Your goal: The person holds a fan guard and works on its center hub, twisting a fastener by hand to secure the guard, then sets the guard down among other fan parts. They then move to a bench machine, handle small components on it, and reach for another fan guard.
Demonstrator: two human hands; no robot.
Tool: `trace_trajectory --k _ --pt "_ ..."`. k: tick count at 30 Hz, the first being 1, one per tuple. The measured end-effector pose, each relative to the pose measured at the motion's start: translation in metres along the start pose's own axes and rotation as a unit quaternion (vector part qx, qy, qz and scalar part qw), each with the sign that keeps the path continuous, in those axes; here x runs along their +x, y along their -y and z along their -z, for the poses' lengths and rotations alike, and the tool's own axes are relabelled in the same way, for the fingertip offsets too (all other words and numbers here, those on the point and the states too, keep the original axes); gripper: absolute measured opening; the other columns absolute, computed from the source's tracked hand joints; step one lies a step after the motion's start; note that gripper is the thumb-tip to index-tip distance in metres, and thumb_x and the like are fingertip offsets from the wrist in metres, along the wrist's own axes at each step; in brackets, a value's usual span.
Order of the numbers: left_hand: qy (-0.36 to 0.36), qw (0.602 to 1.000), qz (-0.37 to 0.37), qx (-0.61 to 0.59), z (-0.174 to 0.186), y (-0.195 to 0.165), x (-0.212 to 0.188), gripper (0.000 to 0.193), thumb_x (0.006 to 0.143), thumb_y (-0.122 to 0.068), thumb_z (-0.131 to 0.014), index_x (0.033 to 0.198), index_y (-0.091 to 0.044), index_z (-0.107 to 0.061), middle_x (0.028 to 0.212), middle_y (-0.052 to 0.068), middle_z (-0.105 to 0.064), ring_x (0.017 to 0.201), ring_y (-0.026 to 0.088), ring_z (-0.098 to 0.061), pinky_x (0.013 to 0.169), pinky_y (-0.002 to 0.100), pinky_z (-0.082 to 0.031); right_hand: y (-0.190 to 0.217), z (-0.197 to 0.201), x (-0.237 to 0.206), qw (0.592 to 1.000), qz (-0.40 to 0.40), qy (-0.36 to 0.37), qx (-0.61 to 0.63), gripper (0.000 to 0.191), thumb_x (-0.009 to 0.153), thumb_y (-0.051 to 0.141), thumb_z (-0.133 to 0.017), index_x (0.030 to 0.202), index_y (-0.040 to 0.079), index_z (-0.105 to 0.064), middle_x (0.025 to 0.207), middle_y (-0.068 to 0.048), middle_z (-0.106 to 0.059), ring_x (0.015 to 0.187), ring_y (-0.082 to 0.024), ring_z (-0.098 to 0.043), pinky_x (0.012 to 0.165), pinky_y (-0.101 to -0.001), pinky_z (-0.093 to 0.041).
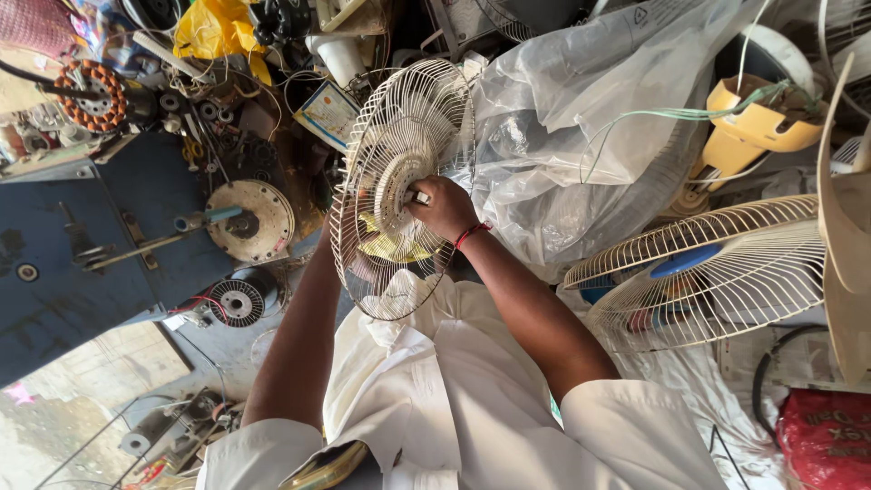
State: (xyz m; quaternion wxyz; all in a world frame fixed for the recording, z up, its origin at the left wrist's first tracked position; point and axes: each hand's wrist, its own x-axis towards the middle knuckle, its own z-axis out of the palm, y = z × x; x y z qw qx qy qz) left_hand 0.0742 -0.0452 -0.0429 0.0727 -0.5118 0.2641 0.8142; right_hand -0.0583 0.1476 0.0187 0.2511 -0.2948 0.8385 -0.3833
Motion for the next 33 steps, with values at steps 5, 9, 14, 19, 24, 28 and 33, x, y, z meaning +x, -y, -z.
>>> trace_trajectory --k 5,9,14,19,24,28,33 --pt "0.081 0.991 -0.092 0.051 0.003 -0.007 -0.013 0.046 0.093 -0.031 -0.072 0.132 -0.012 -0.057 0.106 0.004 -0.068 0.089 0.02 -0.071 0.065 0.039 -0.063 0.013 -0.009 0.001 1.0 -0.025 0.002 -0.005 0.025 0.079 0.024 -0.082 0.098 0.01 -0.076 0.097 -0.009 -0.074 0.092 -0.03 -0.072 0.08 -0.0406 -0.057" --pt "0.048 0.992 -0.101 0.058 0.008 -0.012 -0.015 0.044 0.095 -0.029 -0.073 0.129 -0.005 -0.06 0.102 0.006 -0.071 0.088 0.021 -0.071 0.068 0.038 -0.062 0.026 -0.013 0.002 0.999 0.009 -0.024 -0.043 0.029 0.077 0.025 -0.084 0.1 0.009 -0.075 0.098 -0.008 -0.075 0.094 -0.031 -0.07 0.08 -0.0417 -0.055" --pt "0.042 0.985 -0.128 0.106 0.02 -0.018 -0.001 0.052 0.092 -0.032 -0.077 0.133 -0.003 -0.061 0.105 0.008 -0.072 0.089 0.018 -0.069 0.072 0.036 -0.058 0.04 -0.021 0.0 0.995 0.022 -0.042 -0.088 0.03 0.078 0.026 -0.085 0.103 0.011 -0.075 0.096 -0.008 -0.073 0.094 -0.031 -0.069 0.08 -0.0421 -0.055" --pt "-0.044 0.924 -0.22 0.31 0.036 -0.019 0.007 0.065 0.094 -0.039 -0.08 0.139 0.002 -0.057 0.114 0.015 -0.074 0.099 0.018 -0.069 0.084 0.032 -0.055 0.053 -0.036 -0.001 0.989 0.034 -0.054 -0.13 0.03 0.079 0.025 -0.085 0.103 0.011 -0.073 0.097 -0.007 -0.072 0.095 -0.032 -0.068 0.08 -0.0426 -0.054" --pt "-0.036 0.946 -0.201 0.251 0.046 -0.023 0.012 0.08 0.081 -0.043 -0.083 0.141 0.002 -0.055 0.116 0.018 -0.074 0.098 0.02 -0.072 0.082 0.032 -0.057 0.063 -0.049 0.001 0.985 0.042 -0.056 -0.158 0.029 0.079 0.024 -0.084 0.102 0.011 -0.072 0.097 -0.007 -0.072 0.094 -0.032 -0.067 0.08 -0.0429 -0.054" --pt "-0.058 0.935 -0.227 0.265 0.05 -0.023 0.01 0.084 0.08 -0.049 -0.085 0.139 0.004 -0.057 0.12 0.017 -0.072 0.102 0.021 -0.072 0.086 0.033 -0.057 0.067 -0.053 0.002 0.988 0.04 -0.043 -0.146 0.028 0.08 0.023 -0.084 0.102 0.01 -0.072 0.097 -0.009 -0.071 0.094 -0.034 -0.067 0.081 -0.0444 -0.054" --pt "-0.078 0.945 -0.153 0.278 0.052 -0.028 -0.008 0.09 0.078 -0.052 -0.085 0.142 0.004 -0.053 0.116 0.021 -0.073 0.102 0.023 -0.071 0.088 0.036 -0.057 0.064 -0.061 0.001 0.991 0.039 -0.038 -0.119 0.029 0.081 0.023 -0.084 0.104 0.009 -0.073 0.099 -0.01 -0.072 0.096 -0.034 -0.068 0.084 -0.0441 -0.054"
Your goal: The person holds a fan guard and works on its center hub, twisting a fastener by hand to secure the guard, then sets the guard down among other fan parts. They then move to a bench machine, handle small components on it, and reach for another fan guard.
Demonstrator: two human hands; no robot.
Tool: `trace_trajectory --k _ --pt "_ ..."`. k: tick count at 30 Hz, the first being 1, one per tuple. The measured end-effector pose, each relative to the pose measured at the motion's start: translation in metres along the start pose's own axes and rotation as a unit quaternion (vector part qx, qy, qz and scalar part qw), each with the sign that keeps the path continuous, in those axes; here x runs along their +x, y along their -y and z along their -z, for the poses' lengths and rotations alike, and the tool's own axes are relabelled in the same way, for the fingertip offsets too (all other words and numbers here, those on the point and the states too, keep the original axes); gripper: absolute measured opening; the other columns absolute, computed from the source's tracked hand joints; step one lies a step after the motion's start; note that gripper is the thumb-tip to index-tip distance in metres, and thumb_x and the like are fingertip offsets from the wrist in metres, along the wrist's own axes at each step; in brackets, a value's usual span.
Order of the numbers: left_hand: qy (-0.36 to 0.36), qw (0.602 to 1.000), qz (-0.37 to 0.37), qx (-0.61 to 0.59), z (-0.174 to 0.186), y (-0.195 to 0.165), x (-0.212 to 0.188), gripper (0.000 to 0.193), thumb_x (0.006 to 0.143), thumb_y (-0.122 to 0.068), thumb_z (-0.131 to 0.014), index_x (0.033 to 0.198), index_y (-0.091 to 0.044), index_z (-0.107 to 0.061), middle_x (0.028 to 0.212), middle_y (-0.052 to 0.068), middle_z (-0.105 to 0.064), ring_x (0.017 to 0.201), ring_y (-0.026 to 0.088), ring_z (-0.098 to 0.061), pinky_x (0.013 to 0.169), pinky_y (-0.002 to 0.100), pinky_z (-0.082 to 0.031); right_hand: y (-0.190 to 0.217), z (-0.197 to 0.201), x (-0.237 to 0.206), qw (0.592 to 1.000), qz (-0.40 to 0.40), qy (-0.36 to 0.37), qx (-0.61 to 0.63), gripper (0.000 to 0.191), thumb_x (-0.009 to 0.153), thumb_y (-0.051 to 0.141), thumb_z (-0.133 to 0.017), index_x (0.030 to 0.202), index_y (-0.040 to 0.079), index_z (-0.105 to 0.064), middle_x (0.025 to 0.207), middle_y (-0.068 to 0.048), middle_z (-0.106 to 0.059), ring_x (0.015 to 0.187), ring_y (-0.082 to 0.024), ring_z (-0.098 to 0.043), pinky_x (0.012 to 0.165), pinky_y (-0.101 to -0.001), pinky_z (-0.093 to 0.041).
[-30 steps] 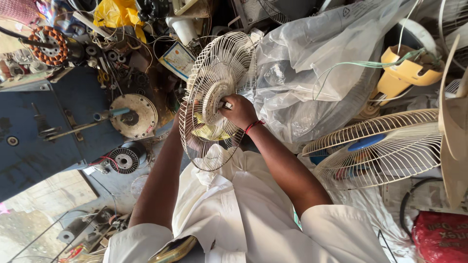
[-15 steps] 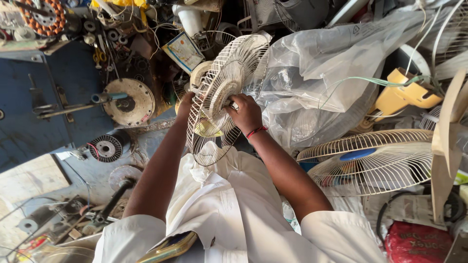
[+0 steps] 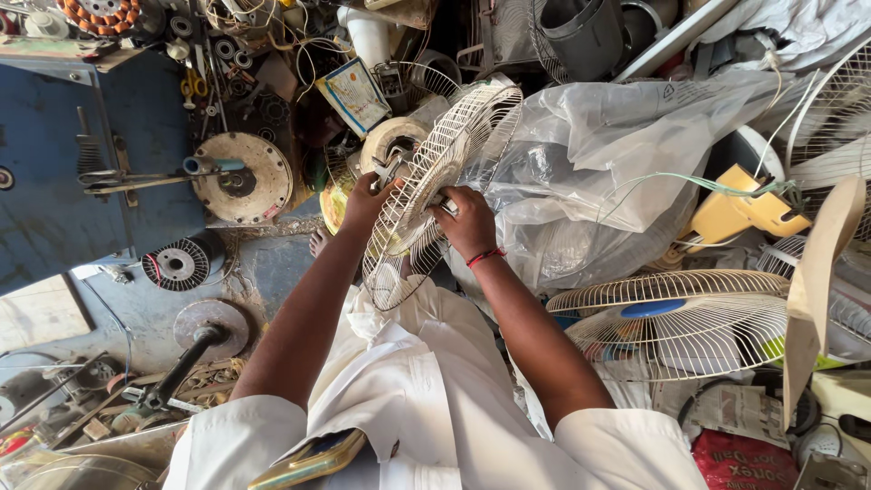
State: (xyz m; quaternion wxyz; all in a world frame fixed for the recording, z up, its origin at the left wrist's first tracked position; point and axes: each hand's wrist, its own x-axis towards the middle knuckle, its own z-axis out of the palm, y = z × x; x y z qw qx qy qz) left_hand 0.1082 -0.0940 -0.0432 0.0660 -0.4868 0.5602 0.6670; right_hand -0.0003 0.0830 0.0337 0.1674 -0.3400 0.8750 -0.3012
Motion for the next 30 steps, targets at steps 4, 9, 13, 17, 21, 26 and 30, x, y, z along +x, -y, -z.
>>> trace_trajectory --k 4,9,13,17,21,26,30 --pt "0.013 1.0 0.012 -0.024 0.004 0.0 -0.006 0.096 0.078 -0.051 -0.084 0.147 0.003 -0.046 0.122 0.02 -0.069 0.108 0.022 -0.068 0.092 0.034 -0.054 -0.011 -0.012 -0.006 0.998 -0.015 0.0 0.064 0.031 0.081 0.018 -0.084 0.108 0.007 -0.072 0.104 -0.01 -0.073 0.099 -0.031 -0.069 0.087 -0.0409 -0.054" --pt "0.012 0.998 -0.004 -0.06 0.004 0.012 -0.002 0.093 0.079 -0.046 -0.085 0.146 0.005 -0.045 0.127 0.019 -0.067 0.108 0.021 -0.068 0.09 0.034 -0.055 -0.035 -0.036 -0.017 0.971 -0.048 -0.008 0.234 0.038 0.084 0.006 -0.078 0.121 0.001 -0.066 0.116 -0.011 -0.071 0.111 -0.022 -0.068 0.099 -0.0341 -0.052" --pt "0.016 0.997 -0.002 -0.071 0.003 0.017 0.001 0.095 0.08 -0.047 -0.084 0.148 0.006 -0.044 0.127 0.019 -0.067 0.108 0.022 -0.068 0.091 0.034 -0.055 -0.049 -0.046 -0.027 0.915 -0.109 0.032 0.386 0.047 0.087 -0.001 -0.065 0.133 -0.001 -0.059 0.125 -0.006 -0.065 0.119 -0.016 -0.06 0.102 -0.03 -0.049" --pt "0.023 0.997 -0.002 -0.078 0.003 0.018 -0.001 0.095 0.08 -0.046 -0.085 0.148 0.006 -0.042 0.129 0.02 -0.065 0.113 0.023 -0.067 0.093 0.034 -0.055 -0.051 -0.044 -0.033 0.894 -0.166 0.044 0.414 0.044 0.09 0.0 -0.063 0.134 0.0 -0.059 0.121 -0.005 -0.065 0.108 -0.012 -0.06 0.093 -0.0263 -0.049" --pt "0.025 0.998 0.026 -0.052 0.003 0.018 -0.002 0.094 0.081 -0.046 -0.083 0.15 0.003 -0.041 0.129 0.022 -0.064 0.117 0.026 -0.065 0.097 0.037 -0.053 -0.048 -0.043 -0.032 0.834 -0.222 0.047 0.503 0.041 0.092 0.001 -0.062 0.133 0.0 -0.06 0.114 -0.005 -0.064 0.088 -0.009 -0.056 0.073 -0.026 -0.047" --pt "0.044 0.996 0.008 -0.072 0.003 0.021 -0.004 0.091 0.083 -0.045 -0.082 0.15 0.002 -0.043 0.127 0.023 -0.068 0.118 0.026 -0.065 0.099 0.038 -0.05 -0.047 -0.039 -0.034 0.81 -0.28 0.062 0.511 0.035 0.092 0.014 -0.062 0.127 0.007 -0.061 0.109 -0.002 -0.067 0.09 -0.009 -0.062 0.071 -0.0267 -0.05" --pt "0.063 0.992 0.012 -0.106 0.004 0.021 -0.007 0.092 0.084 -0.042 -0.082 0.152 0.001 -0.038 0.126 0.022 -0.068 0.116 0.025 -0.064 0.098 0.037 -0.05 -0.05 -0.037 -0.035 0.776 -0.353 0.067 0.518 0.025 0.091 0.022 -0.066 0.113 0.011 -0.066 0.095 -0.001 -0.069 0.08 -0.01 -0.063 0.063 -0.0274 -0.049"
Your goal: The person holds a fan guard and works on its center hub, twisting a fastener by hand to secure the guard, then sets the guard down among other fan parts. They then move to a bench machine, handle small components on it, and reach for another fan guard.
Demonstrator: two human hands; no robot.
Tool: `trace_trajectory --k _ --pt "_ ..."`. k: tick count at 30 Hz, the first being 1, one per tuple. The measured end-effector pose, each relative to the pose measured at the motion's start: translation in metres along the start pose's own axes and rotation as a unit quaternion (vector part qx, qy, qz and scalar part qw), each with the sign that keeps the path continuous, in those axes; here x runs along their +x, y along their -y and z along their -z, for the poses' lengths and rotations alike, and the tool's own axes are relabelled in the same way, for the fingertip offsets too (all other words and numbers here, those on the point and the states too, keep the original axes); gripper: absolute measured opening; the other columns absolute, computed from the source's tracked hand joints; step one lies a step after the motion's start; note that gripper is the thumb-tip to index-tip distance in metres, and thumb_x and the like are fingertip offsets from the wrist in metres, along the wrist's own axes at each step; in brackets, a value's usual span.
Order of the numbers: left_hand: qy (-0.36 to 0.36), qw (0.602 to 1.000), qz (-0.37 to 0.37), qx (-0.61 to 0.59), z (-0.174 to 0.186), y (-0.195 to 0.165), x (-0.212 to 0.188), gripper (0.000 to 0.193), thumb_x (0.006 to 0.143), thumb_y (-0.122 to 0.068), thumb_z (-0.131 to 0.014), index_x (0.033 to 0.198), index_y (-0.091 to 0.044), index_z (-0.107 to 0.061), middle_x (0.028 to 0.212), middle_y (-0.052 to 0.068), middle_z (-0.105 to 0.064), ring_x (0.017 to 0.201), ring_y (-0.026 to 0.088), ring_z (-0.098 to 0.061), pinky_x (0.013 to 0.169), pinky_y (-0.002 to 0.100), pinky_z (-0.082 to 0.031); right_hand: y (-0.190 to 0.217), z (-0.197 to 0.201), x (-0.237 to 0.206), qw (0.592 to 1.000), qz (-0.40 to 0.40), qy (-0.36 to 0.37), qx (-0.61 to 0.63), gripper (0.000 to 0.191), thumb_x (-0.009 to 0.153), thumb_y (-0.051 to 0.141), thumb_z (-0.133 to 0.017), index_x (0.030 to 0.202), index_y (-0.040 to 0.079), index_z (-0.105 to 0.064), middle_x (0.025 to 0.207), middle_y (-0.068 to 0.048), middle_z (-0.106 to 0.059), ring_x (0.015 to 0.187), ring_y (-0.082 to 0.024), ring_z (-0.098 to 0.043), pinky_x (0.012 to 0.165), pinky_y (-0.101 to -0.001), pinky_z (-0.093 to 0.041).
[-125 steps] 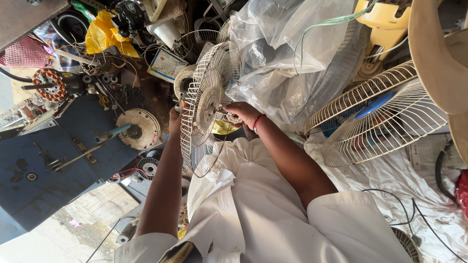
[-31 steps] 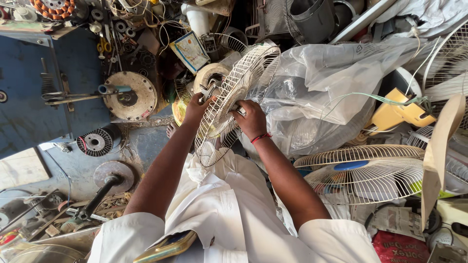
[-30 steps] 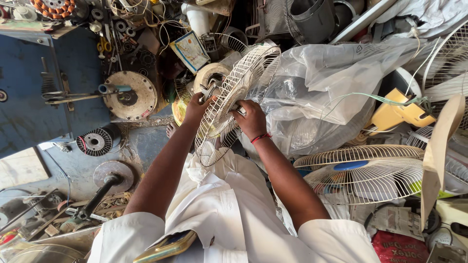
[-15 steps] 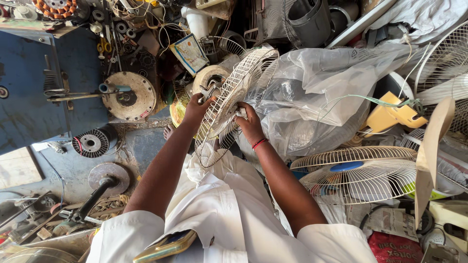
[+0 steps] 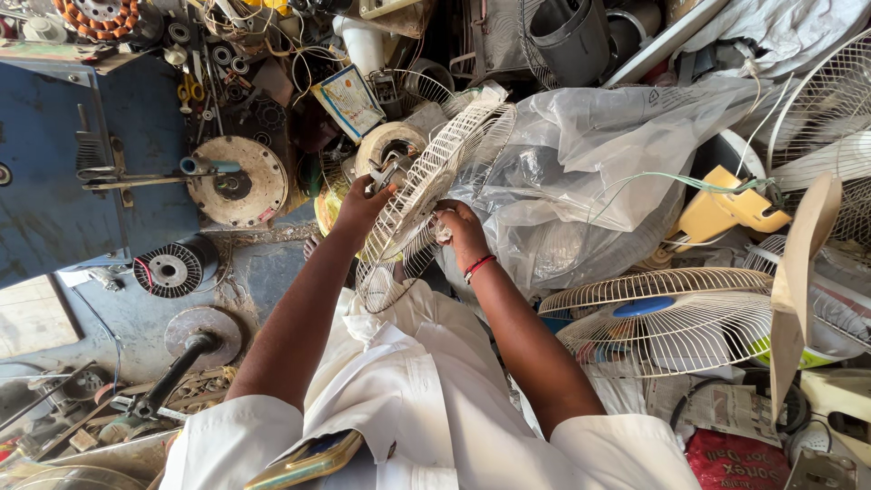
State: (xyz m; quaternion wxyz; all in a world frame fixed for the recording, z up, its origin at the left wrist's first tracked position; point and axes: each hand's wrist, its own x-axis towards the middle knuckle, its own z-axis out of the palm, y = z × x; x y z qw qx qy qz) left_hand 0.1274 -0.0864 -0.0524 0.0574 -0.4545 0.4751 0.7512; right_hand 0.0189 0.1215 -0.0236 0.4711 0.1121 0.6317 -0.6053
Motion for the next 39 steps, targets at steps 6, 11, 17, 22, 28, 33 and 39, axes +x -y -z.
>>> trace_trajectory --k 6,11,17,22,28,33,39 --pt "0.016 1.0 0.011 -0.024 -0.002 -0.002 -0.004 0.091 0.083 -0.037 -0.085 0.153 -0.001 -0.039 0.105 0.011 -0.07 0.079 0.012 -0.056 0.065 0.029 -0.045 -0.004 0.001 0.006 0.998 -0.067 0.013 -0.017 0.017 0.092 0.029 -0.067 0.103 0.016 -0.069 0.082 0.002 -0.068 0.068 -0.009 -0.062 0.054 -0.0274 -0.045" --pt "0.021 1.0 0.01 -0.01 -0.005 -0.005 -0.007 0.086 0.081 -0.036 -0.085 0.151 -0.005 -0.044 0.092 0.004 -0.067 0.064 0.007 -0.049 0.052 0.027 -0.04 -0.008 0.004 0.005 0.998 -0.058 0.029 -0.016 0.013 0.091 0.026 -0.069 0.095 0.013 -0.069 0.081 0.001 -0.07 0.066 -0.009 -0.063 0.053 -0.0273 -0.046" --pt "0.034 0.999 0.013 -0.018 -0.007 -0.006 -0.007 0.085 0.081 -0.034 -0.086 0.15 -0.007 -0.045 0.091 0.004 -0.067 0.061 0.008 -0.047 0.051 0.029 -0.038 -0.011 0.001 0.002 1.0 -0.005 0.011 -0.003 0.013 0.087 0.019 -0.071 0.093 0.008 -0.07 0.078 -0.002 -0.068 0.062 -0.011 -0.061 0.049 -0.0261 -0.045" --pt "0.031 0.999 0.024 0.007 -0.009 -0.008 -0.003 0.089 0.078 -0.04 -0.087 0.149 -0.007 -0.045 0.091 0.003 -0.067 0.06 0.008 -0.049 0.052 0.028 -0.044 -0.014 -0.005 0.0 0.999 0.02 -0.034 -0.022 0.019 0.086 0.017 -0.076 0.101 0.006 -0.071 0.083 -0.001 -0.067 0.07 -0.009 -0.06 0.057 -0.0256 -0.047" --pt "0.004 0.999 0.041 0.013 -0.022 -0.014 0.003 0.085 0.077 -0.047 -0.086 0.14 -0.006 -0.048 0.088 0.004 -0.066 0.057 0.007 -0.049 0.05 0.029 -0.043 -0.016 -0.006 -0.001 0.994 0.103 -0.025 -0.006 0.027 0.083 0.01 -0.076 0.109 0.002 -0.072 0.101 -0.002 -0.073 0.092 -0.01 -0.066 0.086 -0.0262 -0.053" --pt "0.025 0.998 0.015 -0.056 -0.024 -0.013 -0.002 0.07 0.082 -0.033 -0.087 0.133 -0.002 -0.052 0.085 0.005 -0.061 0.055 0.008 -0.041 0.047 0.027 -0.032 -0.012 -0.001 -0.002 0.993 0.1 -0.036 -0.042 0.029 0.087 0.012 -0.075 0.112 -0.001 -0.072 0.1 -0.002 -0.072 0.09 -0.011 -0.064 0.085 -0.028 -0.051" --pt "0.033 0.981 -0.029 -0.191 -0.03 0.0 0.003 0.06 0.085 -0.012 -0.084 0.134 -0.002 -0.051 0.101 0.004 -0.068 0.09 0.01 -0.066 0.08 0.023 -0.054 -0.003 0.004 0.002 0.959 0.212 -0.04 -0.184 0.024 0.088 0.014 -0.075 0.107 -0.002 -0.073 0.098 -0.004 -0.073 0.092 -0.012 -0.066 0.087 -0.0287 -0.053"
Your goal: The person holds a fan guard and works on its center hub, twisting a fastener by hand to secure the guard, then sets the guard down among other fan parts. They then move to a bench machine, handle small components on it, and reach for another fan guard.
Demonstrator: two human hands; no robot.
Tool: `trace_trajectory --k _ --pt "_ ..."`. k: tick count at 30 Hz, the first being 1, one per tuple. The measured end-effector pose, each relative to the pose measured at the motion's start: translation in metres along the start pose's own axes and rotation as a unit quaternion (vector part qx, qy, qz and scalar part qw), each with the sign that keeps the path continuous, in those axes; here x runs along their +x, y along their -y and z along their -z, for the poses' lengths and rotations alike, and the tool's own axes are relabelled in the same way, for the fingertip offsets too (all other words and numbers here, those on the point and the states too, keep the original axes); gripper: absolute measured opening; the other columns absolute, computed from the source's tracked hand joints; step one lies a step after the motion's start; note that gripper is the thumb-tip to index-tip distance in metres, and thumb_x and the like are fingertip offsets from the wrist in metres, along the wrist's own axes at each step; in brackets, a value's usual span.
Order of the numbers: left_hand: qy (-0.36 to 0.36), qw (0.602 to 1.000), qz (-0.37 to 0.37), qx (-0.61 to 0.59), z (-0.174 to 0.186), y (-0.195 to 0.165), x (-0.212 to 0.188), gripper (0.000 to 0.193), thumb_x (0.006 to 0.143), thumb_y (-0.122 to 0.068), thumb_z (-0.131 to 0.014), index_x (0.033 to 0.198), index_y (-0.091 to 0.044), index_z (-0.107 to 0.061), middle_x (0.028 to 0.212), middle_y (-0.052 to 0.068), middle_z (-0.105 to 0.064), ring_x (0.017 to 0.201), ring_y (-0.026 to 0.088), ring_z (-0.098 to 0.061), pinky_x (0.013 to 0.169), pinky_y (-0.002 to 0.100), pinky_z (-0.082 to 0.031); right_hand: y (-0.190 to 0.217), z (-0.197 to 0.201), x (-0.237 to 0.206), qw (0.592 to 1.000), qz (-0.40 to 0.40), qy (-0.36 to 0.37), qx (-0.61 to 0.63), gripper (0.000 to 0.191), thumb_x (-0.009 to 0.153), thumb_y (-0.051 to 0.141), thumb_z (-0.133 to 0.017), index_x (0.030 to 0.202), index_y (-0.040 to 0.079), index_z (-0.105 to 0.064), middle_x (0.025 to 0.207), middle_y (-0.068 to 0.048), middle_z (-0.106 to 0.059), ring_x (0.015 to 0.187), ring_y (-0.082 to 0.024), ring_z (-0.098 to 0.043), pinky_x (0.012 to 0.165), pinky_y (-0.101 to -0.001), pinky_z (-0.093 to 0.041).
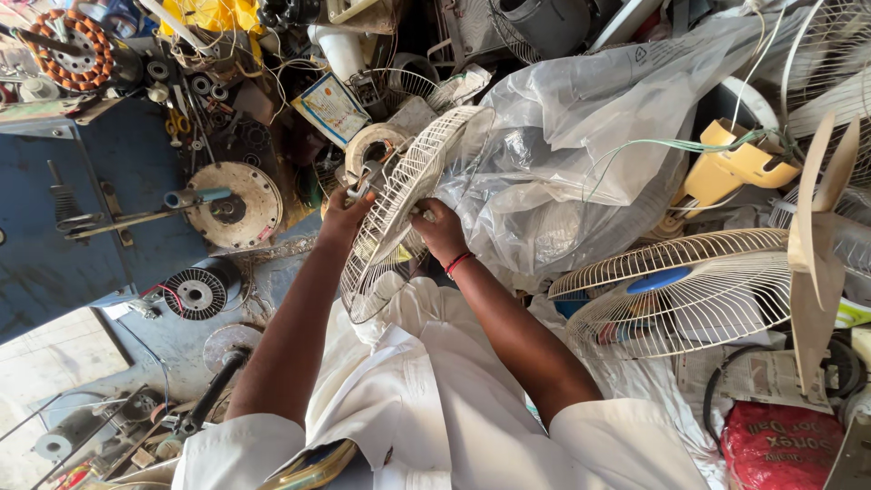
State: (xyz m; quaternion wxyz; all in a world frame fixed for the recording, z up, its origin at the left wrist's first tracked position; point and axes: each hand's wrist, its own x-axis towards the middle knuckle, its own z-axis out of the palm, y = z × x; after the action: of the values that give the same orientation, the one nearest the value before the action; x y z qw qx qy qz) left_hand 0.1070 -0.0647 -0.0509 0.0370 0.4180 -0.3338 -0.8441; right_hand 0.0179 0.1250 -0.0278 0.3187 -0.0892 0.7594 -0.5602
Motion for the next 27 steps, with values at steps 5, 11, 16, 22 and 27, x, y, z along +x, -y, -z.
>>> trace_trajectory --k 5,11,16,22,27 --pt "-0.001 0.995 -0.063 0.082 0.002 -0.001 0.015 0.058 0.088 -0.017 -0.085 0.136 -0.004 -0.056 0.115 0.005 -0.071 0.105 0.013 -0.067 0.092 0.025 -0.053 0.009 0.004 0.011 0.997 0.048 0.0 -0.055 0.021 0.086 0.01 -0.074 0.105 0.0 -0.071 0.097 -0.007 -0.074 0.09 -0.014 -0.068 0.085 -0.0294 -0.055" --pt "-0.063 0.993 0.008 0.103 -0.001 -0.003 0.013 0.065 0.083 -0.021 -0.086 0.139 -0.007 -0.056 0.112 0.004 -0.069 0.097 0.015 -0.067 0.081 0.029 -0.054 0.022 0.011 0.013 0.99 0.093 0.004 -0.109 0.024 0.085 0.009 -0.077 0.107 0.001 -0.07 0.1 -0.01 -0.074 0.093 -0.019 -0.071 0.086 -0.0318 -0.055" --pt "-0.016 0.997 -0.02 0.066 -0.004 -0.004 0.012 0.067 0.086 -0.029 -0.084 0.14 -0.004 -0.053 0.115 0.008 -0.069 0.1 0.014 -0.067 0.085 0.028 -0.055 0.017 0.013 0.01 0.99 0.098 0.002 -0.097 0.025 0.086 0.011 -0.079 0.108 0.001 -0.07 0.102 -0.01 -0.074 0.095 -0.02 -0.071 0.088 -0.0318 -0.055" --pt "-0.057 0.984 -0.001 0.169 -0.008 -0.005 0.02 0.07 0.089 -0.044 -0.08 0.136 0.003 -0.056 0.114 0.012 -0.068 0.098 0.016 -0.065 0.084 0.03 -0.053 0.008 0.013 0.0 0.991 0.092 0.0 -0.102 0.028 0.084 0.012 -0.081 0.108 0.002 -0.07 0.104 -0.01 -0.072 0.097 -0.021 -0.071 0.089 -0.0328 -0.056" --pt "-0.071 0.969 -0.047 0.231 -0.013 -0.001 0.019 0.075 0.086 -0.046 -0.083 0.135 0.005 -0.055 0.116 0.009 -0.069 0.099 0.013 -0.068 0.087 0.028 -0.054 0.003 0.017 -0.004 0.991 0.092 -0.014 -0.101 0.03 0.084 0.012 -0.082 0.11 0.003 -0.07 0.106 -0.009 -0.072 0.1 -0.021 -0.072 0.091 -0.0329 -0.056"
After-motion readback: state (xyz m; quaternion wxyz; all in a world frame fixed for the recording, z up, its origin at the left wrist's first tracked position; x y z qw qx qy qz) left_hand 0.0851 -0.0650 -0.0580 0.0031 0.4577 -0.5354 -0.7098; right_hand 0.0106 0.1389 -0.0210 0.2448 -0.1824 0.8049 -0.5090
